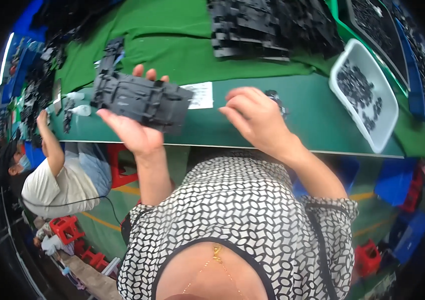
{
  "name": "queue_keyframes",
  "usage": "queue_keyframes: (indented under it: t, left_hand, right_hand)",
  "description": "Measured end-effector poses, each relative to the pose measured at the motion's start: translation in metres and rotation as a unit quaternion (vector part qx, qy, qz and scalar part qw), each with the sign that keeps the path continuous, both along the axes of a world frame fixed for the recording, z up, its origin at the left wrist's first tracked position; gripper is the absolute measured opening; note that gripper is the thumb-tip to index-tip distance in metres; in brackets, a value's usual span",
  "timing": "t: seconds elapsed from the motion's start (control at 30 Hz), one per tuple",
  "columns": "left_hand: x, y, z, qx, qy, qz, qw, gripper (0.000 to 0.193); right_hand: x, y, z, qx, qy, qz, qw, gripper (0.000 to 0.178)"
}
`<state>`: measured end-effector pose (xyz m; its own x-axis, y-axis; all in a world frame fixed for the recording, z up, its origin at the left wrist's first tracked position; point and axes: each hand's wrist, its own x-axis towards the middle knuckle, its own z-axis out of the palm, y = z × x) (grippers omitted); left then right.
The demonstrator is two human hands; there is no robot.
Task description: The person is assembling small black plastic components onto a larger chassis at a factory workstation.
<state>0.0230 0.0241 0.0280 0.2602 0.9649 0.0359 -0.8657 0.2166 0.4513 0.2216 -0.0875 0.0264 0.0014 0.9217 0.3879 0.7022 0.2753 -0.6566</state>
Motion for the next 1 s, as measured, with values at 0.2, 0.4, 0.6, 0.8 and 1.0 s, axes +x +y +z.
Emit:
queue_keyframes:
  t: [0.2,0.4,0.6,0.8,1.0]
  left_hand:
    - [-0.034,-0.002,-0.014,0.054,-0.071,-0.059,0.994,0.072]
    - [-0.055,0.002,-0.040,0.026,-0.086,-0.092,0.992,0.068]
    - [-0.052,-0.004,-0.047,0.039,-0.112,-0.132,0.984,0.069]
    - [-0.052,-0.010,-0.049,0.019,-0.109,-0.139,0.984,0.069]
    - [-0.050,-0.014,-0.050,-0.005,-0.116,-0.136,0.984,0.071]
  right_hand:
    - [0.034,-0.010,0.021,0.035,-0.031,-0.080,0.996,0.024]
    - [0.077,-0.033,0.011,-0.127,0.045,-0.185,0.974,0.011]
    - [0.066,-0.024,-0.002,-0.121,-0.013,-0.136,0.983,0.016]
    - [0.073,-0.013,-0.005,-0.180,-0.086,-0.091,0.976,0.017]
    - [0.077,-0.007,-0.001,-0.173,-0.061,-0.081,0.980,0.013]
